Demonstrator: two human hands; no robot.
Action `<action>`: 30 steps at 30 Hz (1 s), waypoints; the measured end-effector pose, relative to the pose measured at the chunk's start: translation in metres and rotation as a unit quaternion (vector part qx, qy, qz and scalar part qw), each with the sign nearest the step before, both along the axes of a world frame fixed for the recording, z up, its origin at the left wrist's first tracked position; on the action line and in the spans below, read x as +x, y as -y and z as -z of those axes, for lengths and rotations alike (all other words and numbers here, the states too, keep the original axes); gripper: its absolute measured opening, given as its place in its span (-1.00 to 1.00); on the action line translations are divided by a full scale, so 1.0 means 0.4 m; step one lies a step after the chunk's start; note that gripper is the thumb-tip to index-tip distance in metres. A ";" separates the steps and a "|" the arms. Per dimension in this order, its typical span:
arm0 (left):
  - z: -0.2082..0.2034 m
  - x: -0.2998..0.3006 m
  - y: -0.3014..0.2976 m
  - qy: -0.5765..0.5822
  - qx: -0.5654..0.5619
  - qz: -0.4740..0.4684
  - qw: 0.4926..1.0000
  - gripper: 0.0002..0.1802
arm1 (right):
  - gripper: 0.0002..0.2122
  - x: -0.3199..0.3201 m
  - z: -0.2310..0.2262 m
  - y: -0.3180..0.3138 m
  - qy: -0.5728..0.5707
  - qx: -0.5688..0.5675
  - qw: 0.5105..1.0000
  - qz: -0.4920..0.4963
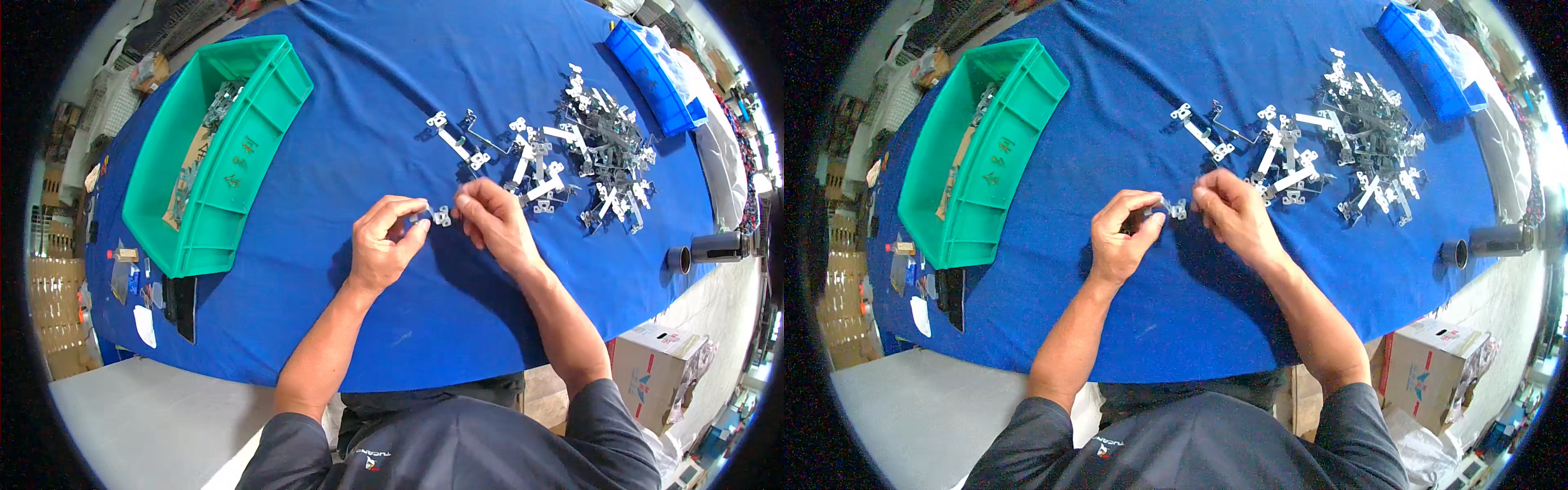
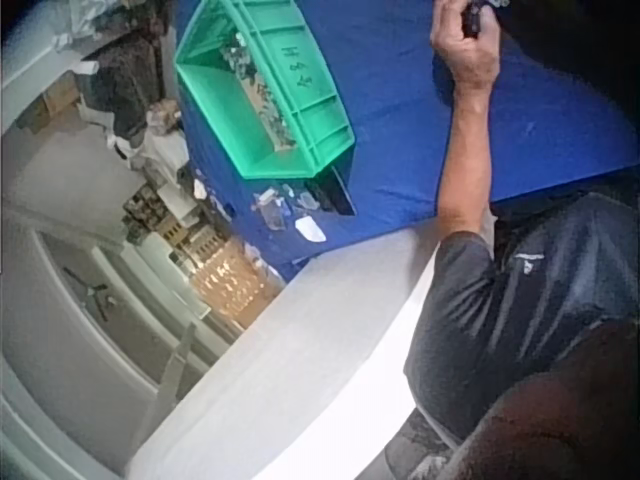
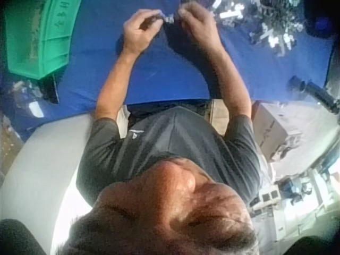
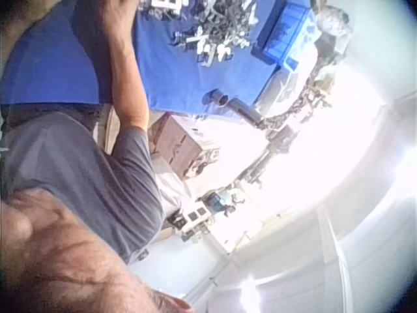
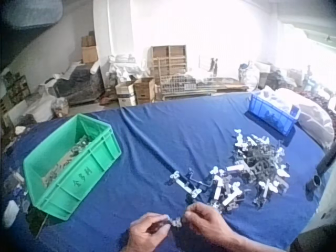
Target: The person assembles small metal components and plastic parts by hand on a table.
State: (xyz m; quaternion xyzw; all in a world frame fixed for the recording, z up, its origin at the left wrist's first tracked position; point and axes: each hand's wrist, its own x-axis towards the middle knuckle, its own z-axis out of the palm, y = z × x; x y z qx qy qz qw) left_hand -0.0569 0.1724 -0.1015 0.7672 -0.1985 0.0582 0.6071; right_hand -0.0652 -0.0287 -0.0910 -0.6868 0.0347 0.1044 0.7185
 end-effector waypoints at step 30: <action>-0.003 0.002 0.000 0.015 0.005 -0.006 1.000 -0.75 | -0.81 -0.001 0.005 -0.014 0.043 0.050 0.997 0.045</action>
